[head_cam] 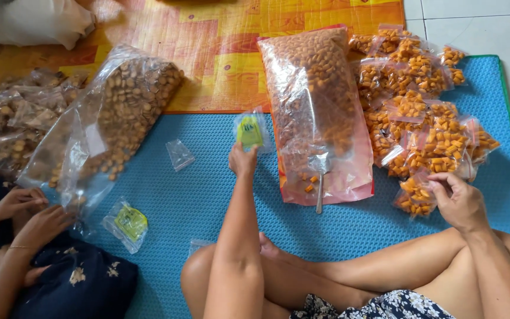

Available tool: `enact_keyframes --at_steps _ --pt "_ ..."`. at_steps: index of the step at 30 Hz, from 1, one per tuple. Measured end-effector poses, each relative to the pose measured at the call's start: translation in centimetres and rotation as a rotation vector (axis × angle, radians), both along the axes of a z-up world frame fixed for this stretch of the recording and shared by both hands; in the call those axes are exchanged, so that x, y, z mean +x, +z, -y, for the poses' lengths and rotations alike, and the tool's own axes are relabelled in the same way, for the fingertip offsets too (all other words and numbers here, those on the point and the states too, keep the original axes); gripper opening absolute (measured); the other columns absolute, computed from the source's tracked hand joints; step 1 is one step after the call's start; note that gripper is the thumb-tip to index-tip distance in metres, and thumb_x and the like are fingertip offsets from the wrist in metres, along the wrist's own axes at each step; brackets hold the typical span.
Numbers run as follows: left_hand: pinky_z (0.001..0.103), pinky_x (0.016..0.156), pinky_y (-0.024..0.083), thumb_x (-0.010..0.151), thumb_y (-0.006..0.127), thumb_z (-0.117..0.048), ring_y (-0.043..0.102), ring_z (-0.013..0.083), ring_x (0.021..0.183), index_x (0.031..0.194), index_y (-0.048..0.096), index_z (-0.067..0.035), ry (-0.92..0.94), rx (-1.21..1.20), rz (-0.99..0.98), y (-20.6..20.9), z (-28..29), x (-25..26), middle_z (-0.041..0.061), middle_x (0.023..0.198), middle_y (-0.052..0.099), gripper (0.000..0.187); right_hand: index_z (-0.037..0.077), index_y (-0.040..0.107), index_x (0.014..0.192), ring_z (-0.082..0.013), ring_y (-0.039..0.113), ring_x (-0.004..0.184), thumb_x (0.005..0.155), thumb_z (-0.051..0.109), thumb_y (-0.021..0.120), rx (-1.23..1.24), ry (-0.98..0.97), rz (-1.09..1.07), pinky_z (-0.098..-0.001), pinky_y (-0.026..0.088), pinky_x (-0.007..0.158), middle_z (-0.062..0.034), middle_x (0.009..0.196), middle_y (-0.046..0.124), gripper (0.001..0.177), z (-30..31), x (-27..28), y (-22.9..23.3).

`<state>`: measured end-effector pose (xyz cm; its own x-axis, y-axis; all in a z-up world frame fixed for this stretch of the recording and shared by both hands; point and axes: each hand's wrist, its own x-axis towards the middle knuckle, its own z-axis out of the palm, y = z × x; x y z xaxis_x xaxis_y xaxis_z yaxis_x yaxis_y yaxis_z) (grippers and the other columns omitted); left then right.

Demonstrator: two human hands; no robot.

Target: Multiple people are sitting on the floor manually packaging snacks from large bags into smaller individual plastic bags using spoons.

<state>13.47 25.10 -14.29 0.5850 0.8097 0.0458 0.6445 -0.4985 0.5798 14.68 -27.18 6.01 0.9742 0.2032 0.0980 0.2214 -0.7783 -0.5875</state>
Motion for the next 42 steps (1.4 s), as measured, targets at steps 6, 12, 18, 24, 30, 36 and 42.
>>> enact_keyframes --at_steps 6,12,18,24,30,36,42 --pt "0.052 0.141 0.014 0.109 0.047 -0.065 -0.004 0.022 0.167 0.17 -0.003 -0.018 0.097 0.689 0.605 23.9 -2.1 1.9 0.004 0.178 -0.01 0.092 0.004 0.074 0.118 -0.019 0.061 0.06 0.099 0.007 0.07 -0.054 0.021 -0.022 -0.0321 0.048 0.053 -0.0082 0.086 0.075 0.02 -0.7 -0.6 1.1" --pt "0.055 0.157 -0.005 0.096 0.047 -0.08 -0.018 0.0176 0.176 0.172 -0.018 -0.036 0.295 0.821 0.91 39.8 -3.5 -2.7 -0.018 0.182 -0.018 0.109 0.006 0.074 0.116 -0.0198 0.063 0.059 0.099 0.01 0.07 -0.077 0.036 0.007 -0.0327 0.05 0.053 -0.0079 0.086 0.077 0.018 -0.5 -0.9 1.2" --pt "0.061 0.145 -0.01 0.106 0.042 -0.075 -0.019 0.0215 0.17 0.172 -0.009 -0.023 0.199 0.931 0.666 36.1 -4.0 -5.4 -0.007 0.179 -0.02 0.098 0.005 0.073 0.116 -0.0211 0.071 0.067 0.098 0.009 0.069 -0.099 0.068 0.003 -0.0332 0.055 0.058 -0.0085 0.093 0.078 0.019 -0.4 -1.2 1.2" --pt "0.065 0.124 0.002 0.092 0.078 -0.031 0.001 0.0447 0.154 0.166 0.031 -0.003 -0.472 0.894 -0.027 27.3 -0.7 -8.9 0.009 0.173 0.012 0.092 0.006 0.073 0.113 -0.0216 0.065 0.058 0.097 0.011 0.07 -0.125 0.07 0.024 -0.0353 0.051 0.054 -0.0089 0.085 0.076 0.017 0.1 -0.9 0.0" --pt "0.038 0.115 0.043 0.085 0.07 -0.054 0.064 0.021 0.124 0.129 0.073 -0.024 -0.727 -0.457 -0.796 7.8 -9.2 -12.7 -0.005 0.133 0.071 0.054 -0.001 0.069 0.118 -0.0231 0.074 0.072 0.102 0.007 0.066 0.01 -0.04 -0.119 -0.0342 0.055 0.057 -0.0136 0.089 0.075 0.019 -0.1 -0.5 0.3" --pt "0.044 0.081 0.054 0.086 0.071 -0.043 0.07 0.0332 0.084 0.093 0.075 -0.01 0.119 -0.095 -0.137 4.8 -14.1 -14.0 0.008 0.09 0.076 0.034 -0.004 0.073 0.111 -0.0227 0.069 0.069 0.094 0.004 0.069 0.155 -0.046 -0.364 -0.032 0.054 0.059 -0.0157 0.088 0.077 0.019 0.4 0.5 -1.7" --pt "0.046 0.103 0.044 0.074 0.079 -0.017 0.052 0.0342 0.118 0.114 0.067 -0.015 -0.02 0.356 -0.085 6.6 -12.6 -14.6 0.011 0.122 0.058 0.042 0.003 0.023 0.16 -0.0332 0.057 0.113 0.106 -0.001 0.042 0.987 0.002 -0.353 -0.0394 0.048 0.091 -0.0241 0.14 0.049 0.058 1.3 1.8 1.7"
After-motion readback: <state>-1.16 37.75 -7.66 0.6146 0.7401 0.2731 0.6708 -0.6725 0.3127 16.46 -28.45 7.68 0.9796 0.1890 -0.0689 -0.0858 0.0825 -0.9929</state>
